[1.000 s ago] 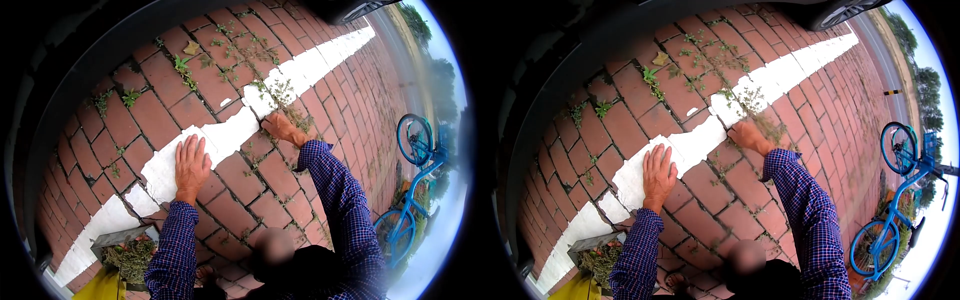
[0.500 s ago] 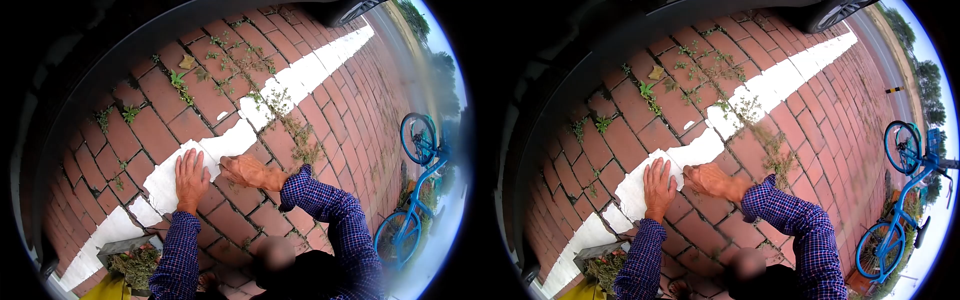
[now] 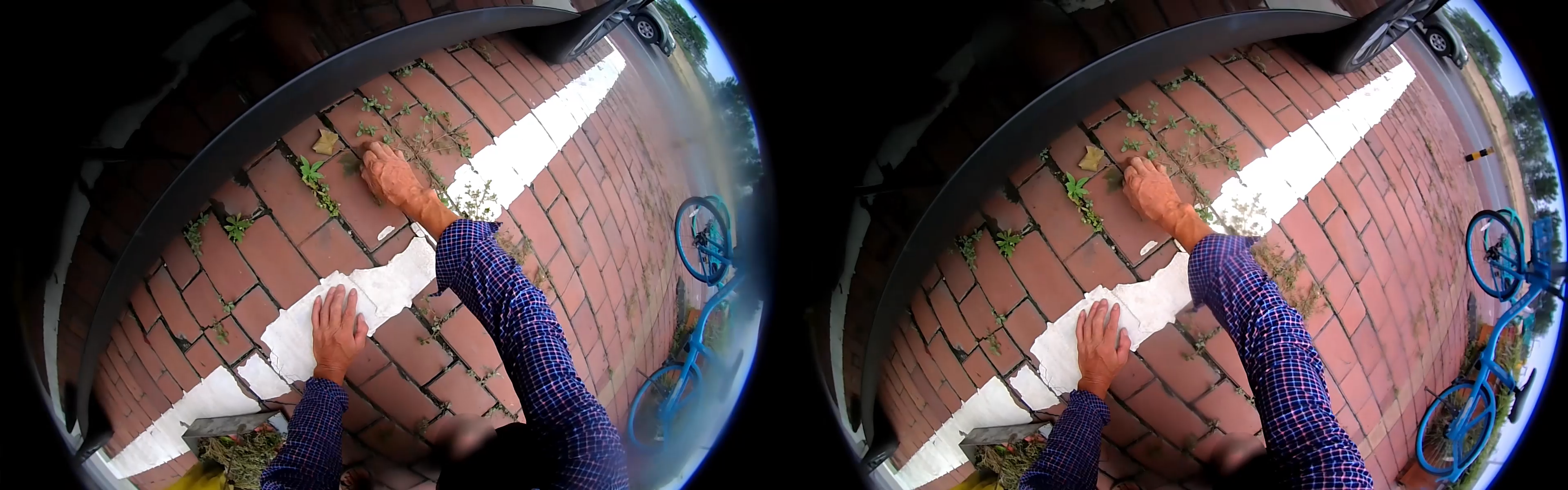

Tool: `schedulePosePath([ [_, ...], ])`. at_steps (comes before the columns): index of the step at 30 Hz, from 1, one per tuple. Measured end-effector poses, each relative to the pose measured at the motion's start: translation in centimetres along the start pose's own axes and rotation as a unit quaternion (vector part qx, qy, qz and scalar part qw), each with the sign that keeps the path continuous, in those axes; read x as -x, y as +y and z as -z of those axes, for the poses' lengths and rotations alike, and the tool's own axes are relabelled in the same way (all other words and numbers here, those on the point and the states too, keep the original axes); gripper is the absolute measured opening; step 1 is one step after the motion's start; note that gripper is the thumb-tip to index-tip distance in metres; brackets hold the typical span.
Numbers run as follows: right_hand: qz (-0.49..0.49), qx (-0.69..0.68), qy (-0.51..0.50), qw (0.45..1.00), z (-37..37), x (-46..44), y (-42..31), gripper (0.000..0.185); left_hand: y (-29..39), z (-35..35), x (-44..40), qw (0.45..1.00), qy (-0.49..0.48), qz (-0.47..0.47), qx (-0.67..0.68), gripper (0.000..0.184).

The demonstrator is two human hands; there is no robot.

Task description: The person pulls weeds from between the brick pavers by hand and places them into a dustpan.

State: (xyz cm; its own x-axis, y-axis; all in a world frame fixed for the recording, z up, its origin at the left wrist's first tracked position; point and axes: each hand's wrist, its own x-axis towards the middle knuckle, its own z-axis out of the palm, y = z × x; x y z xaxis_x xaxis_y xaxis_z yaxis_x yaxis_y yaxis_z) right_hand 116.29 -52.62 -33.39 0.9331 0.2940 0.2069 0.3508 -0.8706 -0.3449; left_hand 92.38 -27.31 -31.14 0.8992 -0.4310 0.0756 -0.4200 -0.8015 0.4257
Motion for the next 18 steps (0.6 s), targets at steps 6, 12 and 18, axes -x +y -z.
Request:
schedulePosePath([
  [6,0.009,0.175,-0.039,0.984,1.0,1.9,4.7,0.036,0.0,0.4,-0.2,1.000,-0.013,0.005,0.008,0.054],
  [12,-0.063,0.214,-0.163,0.961,4.3,2.7,5.2,0.046,-0.1,0.4,-0.1,1.000,-0.007,0.003,0.014,0.054],
  [18,-0.154,0.204,-0.171,0.952,3.8,3.5,5.5,0.049,-0.1,0.3,0.0,1.000,-0.009,0.003,0.010,0.054],
])
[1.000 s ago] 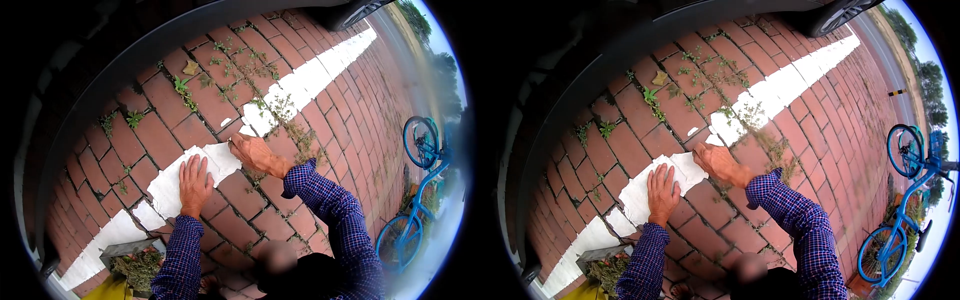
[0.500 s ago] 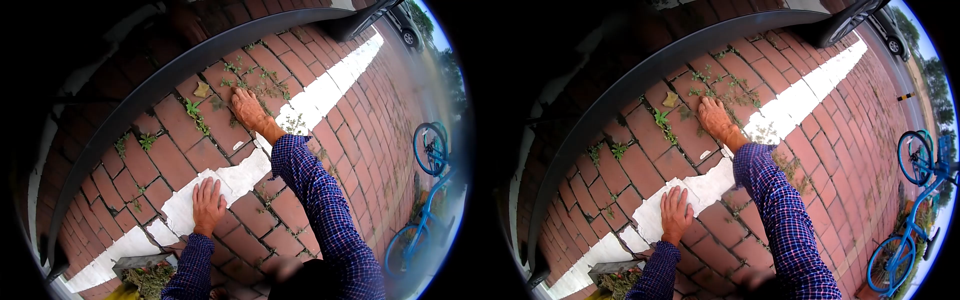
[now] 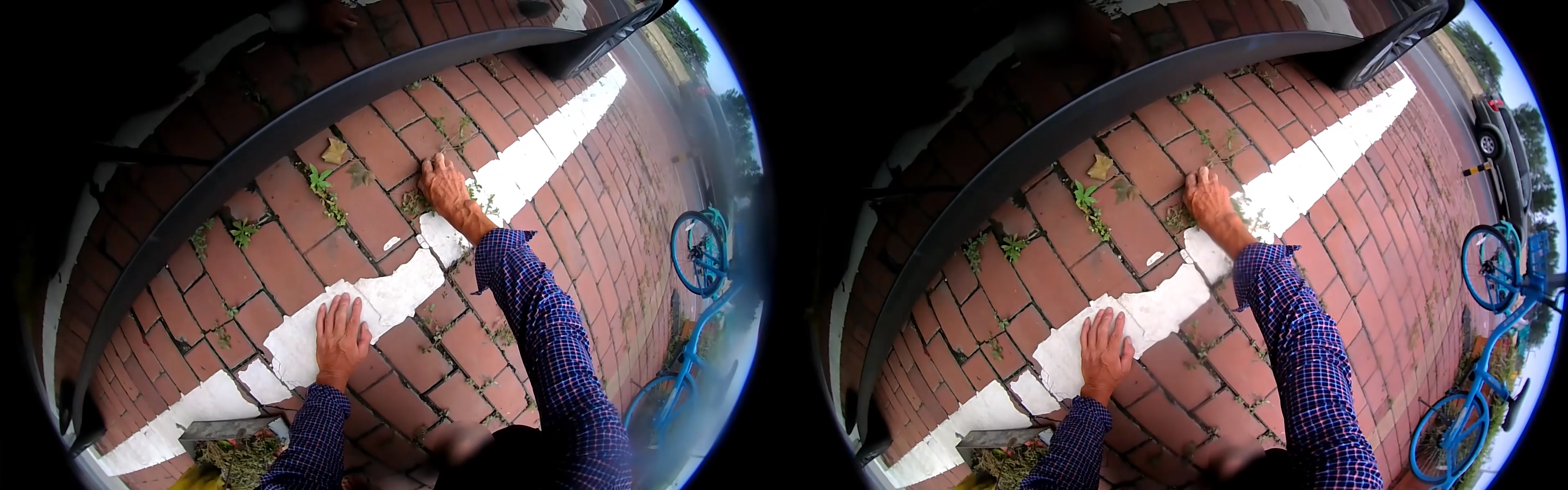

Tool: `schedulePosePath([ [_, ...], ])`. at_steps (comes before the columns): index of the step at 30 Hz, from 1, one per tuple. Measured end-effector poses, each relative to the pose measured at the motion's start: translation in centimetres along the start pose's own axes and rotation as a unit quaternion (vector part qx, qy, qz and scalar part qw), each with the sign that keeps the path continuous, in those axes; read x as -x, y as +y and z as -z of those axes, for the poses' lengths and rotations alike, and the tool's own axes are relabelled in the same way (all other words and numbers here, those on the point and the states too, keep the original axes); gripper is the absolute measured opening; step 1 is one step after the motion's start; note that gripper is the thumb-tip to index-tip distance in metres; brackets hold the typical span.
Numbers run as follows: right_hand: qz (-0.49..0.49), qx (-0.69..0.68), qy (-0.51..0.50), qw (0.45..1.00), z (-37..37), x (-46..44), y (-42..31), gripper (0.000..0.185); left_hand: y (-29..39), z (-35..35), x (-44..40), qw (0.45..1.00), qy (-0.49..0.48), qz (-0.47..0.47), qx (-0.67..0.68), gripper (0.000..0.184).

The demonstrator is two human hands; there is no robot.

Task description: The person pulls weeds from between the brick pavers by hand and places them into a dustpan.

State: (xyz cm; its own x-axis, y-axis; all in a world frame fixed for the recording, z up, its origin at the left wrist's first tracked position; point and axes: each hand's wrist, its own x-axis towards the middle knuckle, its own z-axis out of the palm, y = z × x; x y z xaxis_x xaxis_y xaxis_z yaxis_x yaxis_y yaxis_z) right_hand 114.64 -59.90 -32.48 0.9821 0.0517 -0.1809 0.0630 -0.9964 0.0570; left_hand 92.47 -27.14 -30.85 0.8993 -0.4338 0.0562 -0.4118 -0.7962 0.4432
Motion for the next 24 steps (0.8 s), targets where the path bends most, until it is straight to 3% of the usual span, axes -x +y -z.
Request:
schedulePosePath([
  [2,-0.042,-0.065,0.051,0.996,-0.8,0.1,-0.2,0.036,-0.1,-0.1,-0.1,1.000,0.000,0.004,0.004,0.054],
  [6,-0.111,-0.125,0.065,0.984,-0.3,0.1,-0.2,0.042,-0.1,-0.2,0.1,1.000,-0.004,0.008,0.005,0.053],
  [14,-0.204,-0.133,-0.016,0.970,1.2,-1.3,-0.4,0.043,-0.1,-0.1,0.1,1.000,0.000,0.003,0.003,0.054],
  [16,-0.272,-0.164,-0.075,0.945,2.0,-1.6,-1.3,0.048,0.0,-0.1,0.1,1.000,0.001,0.002,0.007,0.054],
  [24,-0.232,-0.197,-0.059,0.951,0.3,-2.4,0.2,0.054,-0.1,-0.1,0.1,1.000,0.007,0.002,0.009,0.054],
])
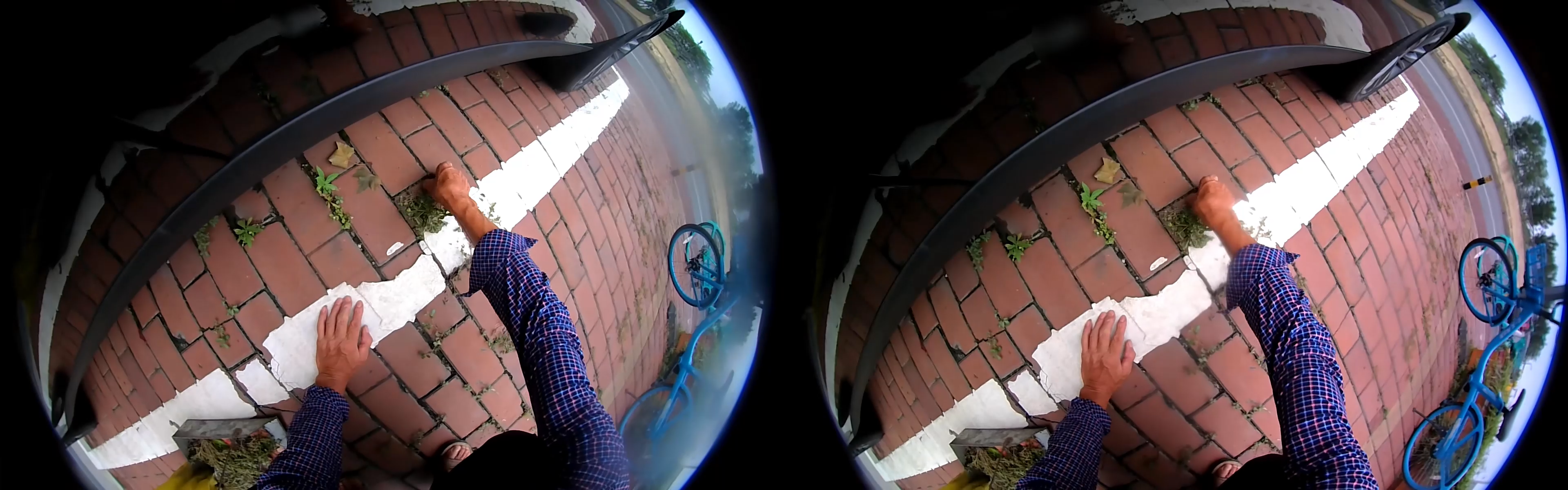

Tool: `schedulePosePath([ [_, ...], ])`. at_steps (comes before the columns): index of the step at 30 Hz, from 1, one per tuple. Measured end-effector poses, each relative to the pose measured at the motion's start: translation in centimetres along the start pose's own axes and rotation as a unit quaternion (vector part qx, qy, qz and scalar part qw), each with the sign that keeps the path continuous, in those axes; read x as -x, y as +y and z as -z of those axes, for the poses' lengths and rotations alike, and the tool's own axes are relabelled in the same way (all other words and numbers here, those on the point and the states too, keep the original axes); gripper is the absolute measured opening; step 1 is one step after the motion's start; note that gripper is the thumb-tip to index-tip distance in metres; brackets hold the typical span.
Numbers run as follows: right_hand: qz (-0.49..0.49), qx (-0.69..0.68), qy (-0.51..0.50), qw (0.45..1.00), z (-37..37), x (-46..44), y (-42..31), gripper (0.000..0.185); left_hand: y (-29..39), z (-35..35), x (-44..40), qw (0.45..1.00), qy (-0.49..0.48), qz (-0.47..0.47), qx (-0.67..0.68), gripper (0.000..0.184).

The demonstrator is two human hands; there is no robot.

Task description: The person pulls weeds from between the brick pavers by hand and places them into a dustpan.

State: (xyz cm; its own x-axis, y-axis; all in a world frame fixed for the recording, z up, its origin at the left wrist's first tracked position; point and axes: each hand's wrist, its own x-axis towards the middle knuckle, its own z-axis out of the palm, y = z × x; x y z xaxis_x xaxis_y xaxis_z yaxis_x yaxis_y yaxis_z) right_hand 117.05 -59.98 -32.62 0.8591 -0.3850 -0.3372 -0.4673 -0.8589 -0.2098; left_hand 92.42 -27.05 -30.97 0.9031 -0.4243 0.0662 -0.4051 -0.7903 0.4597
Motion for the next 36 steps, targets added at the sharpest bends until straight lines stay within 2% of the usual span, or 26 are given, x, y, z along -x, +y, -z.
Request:
schedulePosePath([
  [2,0.004,-0.004,-0.018,1.000,1.1,-0.2,-0.7,0.051,0.0,0.0,0.0,1.000,0.003,0.000,0.004,0.054],
  [4,0.038,0.062,-0.052,0.996,1.9,-0.2,-1.4,0.045,-0.1,0.0,0.0,1.000,0.002,0.001,0.007,0.054],
  [8,0.041,0.099,-0.058,0.993,2.4,0.6,-1.7,0.040,-0.2,0.1,0.1,1.000,-0.006,0.007,0.017,0.053],
  [10,0.100,0.102,-0.045,0.989,2.4,0.5,-0.7,0.038,-0.2,0.1,0.1,1.000,-0.010,0.012,0.020,0.053],
  [12,0.093,0.104,-0.050,0.989,2.9,0.4,-0.9,0.036,-0.3,0.0,0.1,1.000,-0.013,0.009,0.021,0.053],
  [15,0.066,0.070,-0.041,0.995,2.8,-0.2,-0.7,0.035,-0.3,0.1,0.1,1.000,-0.019,0.009,0.018,0.053],
  [17,0.044,0.036,0.001,0.998,1.9,-0.9,-0.4,0.037,-0.3,0.1,0.1,1.000,-0.019,0.009,0.019,0.053],
  [24,0.052,-0.020,0.000,0.998,1.3,-1.5,0.5,0.040,-0.4,0.0,0.1,1.000,-0.016,0.005,0.015,0.053],
  [26,0.038,-0.056,-0.087,0.994,1.6,-1.8,1.0,0.042,-0.4,0.0,0.2,1.000,-0.021,0.006,0.013,0.053],
  [30,0.024,-0.120,-0.116,0.986,0.9,-2.1,1.8,0.043,-0.4,-0.1,0.1,1.000,-0.018,0.003,0.013,0.052],
  [36,0.104,-0.218,-0.038,0.970,-1.4,-1.8,3.3,0.036,-0.1,0.0,0.0,1.000,-0.014,0.002,0.001,0.053],
])
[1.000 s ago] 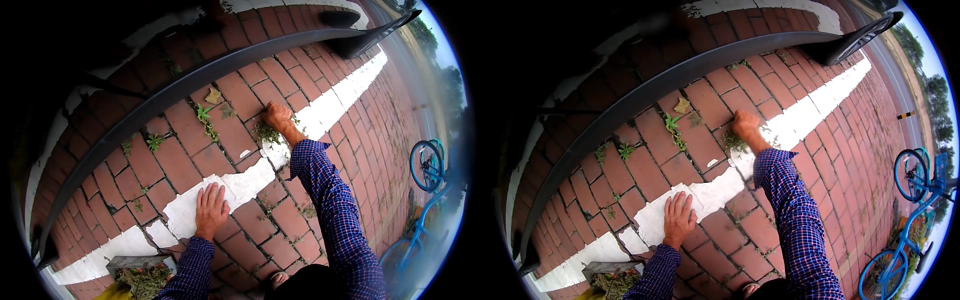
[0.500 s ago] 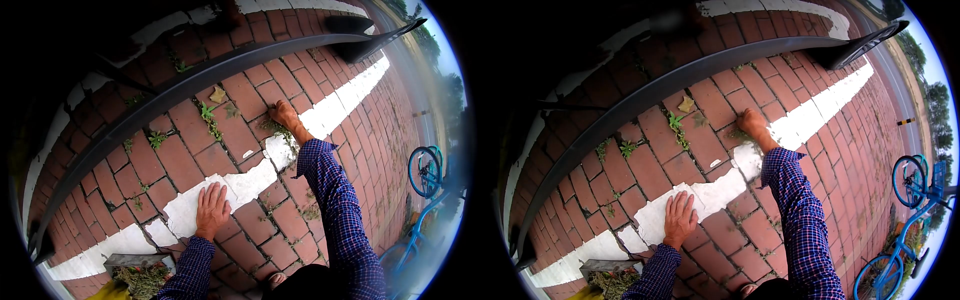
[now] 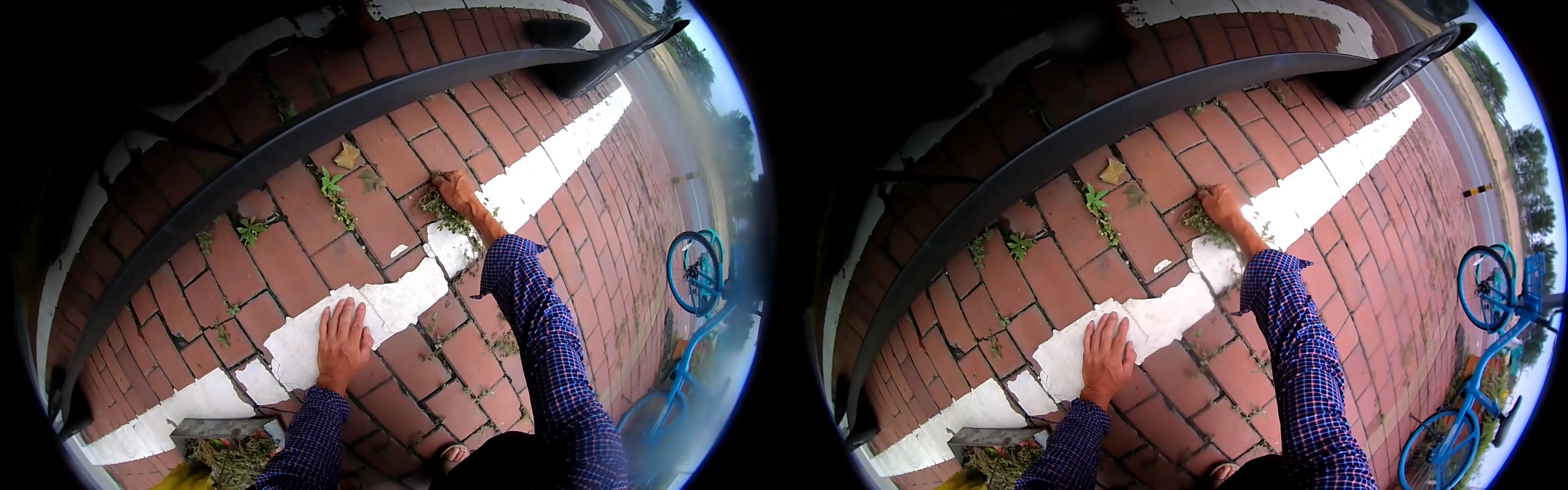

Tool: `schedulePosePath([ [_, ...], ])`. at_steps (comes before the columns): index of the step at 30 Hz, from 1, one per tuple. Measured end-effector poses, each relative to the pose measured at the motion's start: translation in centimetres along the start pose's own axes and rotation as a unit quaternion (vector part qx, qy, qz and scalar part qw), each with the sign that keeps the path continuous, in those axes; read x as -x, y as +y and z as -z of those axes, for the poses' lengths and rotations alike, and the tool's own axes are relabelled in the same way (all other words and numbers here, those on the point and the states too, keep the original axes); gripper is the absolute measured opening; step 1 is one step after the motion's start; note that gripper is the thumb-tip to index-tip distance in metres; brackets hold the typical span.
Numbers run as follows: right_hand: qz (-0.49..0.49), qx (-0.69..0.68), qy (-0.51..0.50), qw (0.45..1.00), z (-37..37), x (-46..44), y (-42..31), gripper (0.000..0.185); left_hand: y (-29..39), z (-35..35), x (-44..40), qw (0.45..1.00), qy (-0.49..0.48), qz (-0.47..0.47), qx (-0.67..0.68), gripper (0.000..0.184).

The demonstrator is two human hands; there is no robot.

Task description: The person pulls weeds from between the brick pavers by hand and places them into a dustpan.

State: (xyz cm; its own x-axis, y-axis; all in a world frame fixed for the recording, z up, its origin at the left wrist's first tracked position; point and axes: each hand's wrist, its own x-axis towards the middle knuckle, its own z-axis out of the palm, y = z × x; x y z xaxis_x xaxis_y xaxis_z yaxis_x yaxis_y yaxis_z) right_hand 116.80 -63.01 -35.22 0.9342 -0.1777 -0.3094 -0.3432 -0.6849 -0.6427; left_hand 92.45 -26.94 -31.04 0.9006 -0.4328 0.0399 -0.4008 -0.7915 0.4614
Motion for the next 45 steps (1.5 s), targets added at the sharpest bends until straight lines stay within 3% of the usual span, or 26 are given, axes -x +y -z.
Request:
schedulePosePath([
  [4,-0.013,0.010,0.009,1.000,-0.9,0.4,0.6,0.029,0.1,0.2,0.0,1.000,0.005,0.004,0.011,0.053],
  [6,0.103,0.139,0.064,0.983,-2.8,-0.7,2.8,0.035,0.0,0.3,0.0,1.000,0.005,0.008,0.013,0.053],
  [10,0.121,0.173,0.077,0.974,-3.4,2.2,0.6,0.033,0.0,0.1,0.3,1.000,0.008,0.008,0.014,0.054],
  [11,0.184,0.220,0.062,0.956,-2.0,4.3,-2.4,0.019,-0.1,0.1,0.3,1.000,0.006,0.008,0.004,0.054],
  [12,0.185,0.200,0.044,0.961,-0.8,5.5,-4.2,0.024,0.1,0.0,0.1,1.000,0.006,0.004,-0.005,0.053],
  [14,0.242,0.160,0.112,0.951,-0.9,3.3,0.6,0.036,0.1,0.2,0.0,1.000,0.013,-0.001,-0.007,0.053],
  [16,0.014,0.007,0.078,0.997,3.0,4.2,0.1,0.046,0.3,0.2,0.0,1.000,0.002,0.006,-0.001,0.053],
  [21,-0.026,-0.108,0.079,0.991,5.8,8.5,3.5,0.050,0.4,0.1,-0.1,1.000,0.006,-0.004,-0.013,0.054],
  [23,-0.100,-0.105,0.039,0.989,6.9,10.6,3.6,0.038,0.3,0.3,-0.3,1.000,0.006,-0.006,-0.020,0.054],
  [26,-0.168,-0.175,0.032,0.970,10.8,16.9,1.9,0.037,0.5,0.1,0.0,1.000,0.011,-0.008,-0.020,0.053],
  [28,-0.142,-0.106,-0.056,0.983,11.7,20.4,2.3,0.039,0.5,-0.1,0.0,1.000,0.011,-0.009,-0.025,0.054],
  [30,-0.082,-0.038,-0.090,0.992,10.2,23.3,3.6,0.043,0.5,-0.3,0.1,0.999,0.010,-0.010,-0.030,0.053],
  [32,-0.043,0.093,-0.096,0.990,7.4,25.1,4.0,0.036,0.6,-0.2,0.1,0.999,0.008,-0.010,-0.033,0.053],
  [34,0.071,0.156,-0.103,0.980,4.5,25.7,3.6,0.031,0.7,-0.2,0.1,0.999,0.009,-0.016,-0.038,0.053],
  [38,0.267,0.146,-0.018,0.953,0.9,23.7,1.5,0.031,0.9,-0.3,0.1,0.998,0.016,-0.021,-0.051,0.053],
  [42,0.290,0.206,0.040,0.934,0.2,20.7,1.8,0.023,0.9,-0.3,0.3,0.998,0.015,-0.022,-0.053,0.052],
  [44,0.274,0.318,0.101,0.902,0.3,20.0,3.0,0.021,0.9,-0.4,0.2,0.998,0.020,-0.025,-0.063,0.054],
  [45,0.270,0.305,0.138,0.903,0.5,20.1,3.7,0.020,0.8,-0.5,0.3,0.998,0.022,-0.023,-0.062,0.054],
])
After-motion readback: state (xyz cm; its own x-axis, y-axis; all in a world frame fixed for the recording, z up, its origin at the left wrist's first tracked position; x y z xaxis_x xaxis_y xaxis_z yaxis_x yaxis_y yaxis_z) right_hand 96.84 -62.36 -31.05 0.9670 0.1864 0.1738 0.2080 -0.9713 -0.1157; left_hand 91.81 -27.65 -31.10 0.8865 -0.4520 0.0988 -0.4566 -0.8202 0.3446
